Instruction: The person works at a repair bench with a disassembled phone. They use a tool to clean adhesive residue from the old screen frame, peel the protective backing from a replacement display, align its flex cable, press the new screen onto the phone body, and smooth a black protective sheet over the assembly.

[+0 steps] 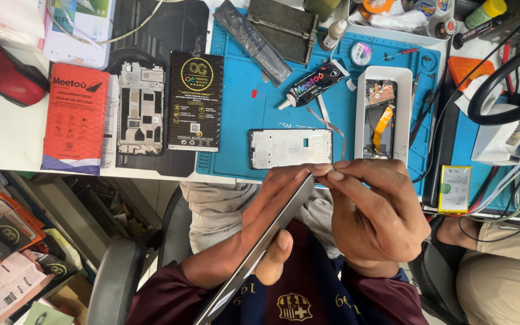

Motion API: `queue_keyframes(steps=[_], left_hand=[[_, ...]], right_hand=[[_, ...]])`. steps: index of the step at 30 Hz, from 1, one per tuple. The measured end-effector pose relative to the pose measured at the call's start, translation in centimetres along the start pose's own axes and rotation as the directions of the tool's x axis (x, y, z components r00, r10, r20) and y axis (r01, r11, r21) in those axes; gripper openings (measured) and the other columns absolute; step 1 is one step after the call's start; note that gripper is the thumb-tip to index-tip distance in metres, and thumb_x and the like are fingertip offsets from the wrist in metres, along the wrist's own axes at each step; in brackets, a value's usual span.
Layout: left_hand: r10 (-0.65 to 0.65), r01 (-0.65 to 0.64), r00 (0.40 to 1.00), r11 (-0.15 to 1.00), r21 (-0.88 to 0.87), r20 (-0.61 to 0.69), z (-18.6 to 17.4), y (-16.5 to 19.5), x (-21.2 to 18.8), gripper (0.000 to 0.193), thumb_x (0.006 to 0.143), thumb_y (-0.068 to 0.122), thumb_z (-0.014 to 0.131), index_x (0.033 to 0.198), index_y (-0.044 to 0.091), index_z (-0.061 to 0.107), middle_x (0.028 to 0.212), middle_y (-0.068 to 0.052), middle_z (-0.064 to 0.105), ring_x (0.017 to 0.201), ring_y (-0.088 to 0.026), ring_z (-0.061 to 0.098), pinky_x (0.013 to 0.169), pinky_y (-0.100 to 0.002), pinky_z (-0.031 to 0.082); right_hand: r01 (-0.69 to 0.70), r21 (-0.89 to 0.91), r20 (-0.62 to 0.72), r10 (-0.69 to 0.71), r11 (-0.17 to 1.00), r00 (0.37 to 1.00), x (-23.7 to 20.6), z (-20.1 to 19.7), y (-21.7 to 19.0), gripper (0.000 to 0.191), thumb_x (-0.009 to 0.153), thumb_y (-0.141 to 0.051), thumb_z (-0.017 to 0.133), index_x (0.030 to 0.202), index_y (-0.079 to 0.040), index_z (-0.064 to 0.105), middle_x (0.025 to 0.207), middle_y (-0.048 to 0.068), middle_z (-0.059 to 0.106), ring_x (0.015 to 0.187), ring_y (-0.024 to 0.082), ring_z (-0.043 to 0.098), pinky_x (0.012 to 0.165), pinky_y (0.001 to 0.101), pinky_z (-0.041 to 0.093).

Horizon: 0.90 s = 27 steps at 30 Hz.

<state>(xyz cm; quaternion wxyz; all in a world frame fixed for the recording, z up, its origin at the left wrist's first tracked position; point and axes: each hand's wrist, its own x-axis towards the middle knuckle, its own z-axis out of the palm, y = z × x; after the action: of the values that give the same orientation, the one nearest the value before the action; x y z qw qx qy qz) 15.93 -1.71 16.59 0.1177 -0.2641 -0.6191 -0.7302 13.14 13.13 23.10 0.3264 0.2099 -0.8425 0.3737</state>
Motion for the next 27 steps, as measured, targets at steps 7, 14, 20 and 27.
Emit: queue_keyframes(steps=[7,14,20,27], left_hand=[[0.010,-0.010,1.000,1.000,0.005,-0.014,0.1,-0.1,0.0,0.060,0.120,0.041,0.033,0.160,-0.005,0.037,0.153,-0.022,0.051,0.142,-0.033,0.054,0.118,-0.041,0.043],[-0.025,0.024,0.999,0.999,-0.034,-0.025,0.0,0.2,0.0,0.062,0.120,0.042,0.034,0.160,-0.006,0.036,0.154,-0.022,0.050,0.139,-0.031,0.053,0.117,-0.040,0.044],[0.039,-0.037,0.998,0.999,0.036,-0.041,0.2,-0.2,0.3,0.059,0.119,0.039,0.035,0.156,-0.007,0.039,0.156,-0.026,0.050,0.139,-0.034,0.056,0.113,-0.041,0.044],[0.188,-0.184,0.982,0.967,0.173,-0.008,0.2,-0.8,0.6,0.054,0.119,0.032,0.033,0.155,-0.009,0.036,0.152,-0.029,0.051,0.135,-0.039,0.060,0.115,-0.047,0.050]], right_hand=[[-0.004,0.010,0.007,0.004,1.000,1.000,0.0,0.1,0.1,0.028,0.083,0.017,0.085,0.101,0.003,0.069,0.099,0.014,0.067,0.089,0.023,0.071,0.069,0.0273,0.057],[-0.005,0.011,0.041,0.005,1.000,0.999,0.7,-0.1,-0.2,0.028,0.082,0.017,0.084,0.101,0.004,0.069,0.100,0.016,0.068,0.088,0.025,0.071,0.071,0.0297,0.057],[-0.089,0.061,0.026,0.087,0.994,0.996,0.8,0.1,-0.4,0.021,0.082,0.011,0.081,0.099,0.005,0.069,0.098,0.017,0.068,0.087,0.026,0.070,0.075,0.0322,0.056],[-0.180,0.138,-0.059,0.189,0.974,0.980,-0.4,0.8,-0.6,0.013,0.091,0.007,0.077,0.101,0.006,0.070,0.100,0.017,0.070,0.087,0.024,0.071,0.075,0.0288,0.056]])
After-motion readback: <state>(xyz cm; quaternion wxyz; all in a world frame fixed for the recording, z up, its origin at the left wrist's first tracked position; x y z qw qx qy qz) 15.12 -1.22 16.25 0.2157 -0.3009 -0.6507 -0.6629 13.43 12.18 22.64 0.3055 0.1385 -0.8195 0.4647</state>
